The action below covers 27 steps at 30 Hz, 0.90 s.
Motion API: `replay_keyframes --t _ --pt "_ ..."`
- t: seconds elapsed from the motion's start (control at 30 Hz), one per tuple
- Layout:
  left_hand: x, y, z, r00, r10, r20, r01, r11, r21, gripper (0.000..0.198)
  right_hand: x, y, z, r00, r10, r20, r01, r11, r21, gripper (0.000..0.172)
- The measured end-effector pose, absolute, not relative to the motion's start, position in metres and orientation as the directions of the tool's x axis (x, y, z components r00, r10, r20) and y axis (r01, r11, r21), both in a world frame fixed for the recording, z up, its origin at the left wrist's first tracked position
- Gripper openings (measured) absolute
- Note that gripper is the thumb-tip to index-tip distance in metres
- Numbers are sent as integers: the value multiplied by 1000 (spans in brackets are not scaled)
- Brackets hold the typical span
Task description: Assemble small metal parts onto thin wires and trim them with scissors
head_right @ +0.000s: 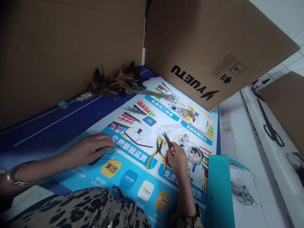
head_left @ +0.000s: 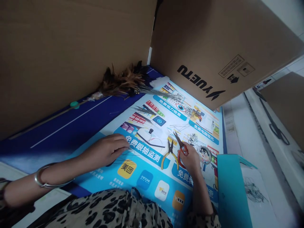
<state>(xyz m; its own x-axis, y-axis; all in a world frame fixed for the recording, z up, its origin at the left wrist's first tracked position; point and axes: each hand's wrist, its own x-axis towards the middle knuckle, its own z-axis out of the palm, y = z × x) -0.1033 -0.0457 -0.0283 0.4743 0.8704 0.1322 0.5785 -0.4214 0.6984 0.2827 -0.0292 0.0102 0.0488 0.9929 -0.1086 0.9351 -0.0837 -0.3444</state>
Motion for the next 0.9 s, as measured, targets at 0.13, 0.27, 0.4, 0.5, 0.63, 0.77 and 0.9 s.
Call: replay_keyframes --t 0.13,0.27,0.4,0.5,0.63,0.77,0.9 --pt "-103 -43 -20 411 911 41 518 -271 811 25 283 -32 17 9 991 -134 936 -55 -348 45" --pt "-107 -37 -16 306 945 -113 433 -33 901 27 283 -36 24 0 984 -178 956 -52 -290 46" --pt "-111 -30 -8 251 947 -200 378 94 921 28 285 -40 30 -8 981 -193 977 -34 -210 46" --pt "-114 -26 -4 245 936 -253 349 158 924 28 289 -43 32 -24 981 -194 984 -11 -179 46" --pt "-115 -23 -2 286 920 -268 366 153 918 25 294 -45 32 -30 978 -205 989 -1 -146 46" --pt "-112 -23 1 331 905 -268 432 107 895 26 295 -46 34 -26 972 -232 991 -6 -135 47" --pt "-111 -23 4 286 914 -287 446 138 884 28 296 -48 37 -20 968 -252 994 -8 -111 47"
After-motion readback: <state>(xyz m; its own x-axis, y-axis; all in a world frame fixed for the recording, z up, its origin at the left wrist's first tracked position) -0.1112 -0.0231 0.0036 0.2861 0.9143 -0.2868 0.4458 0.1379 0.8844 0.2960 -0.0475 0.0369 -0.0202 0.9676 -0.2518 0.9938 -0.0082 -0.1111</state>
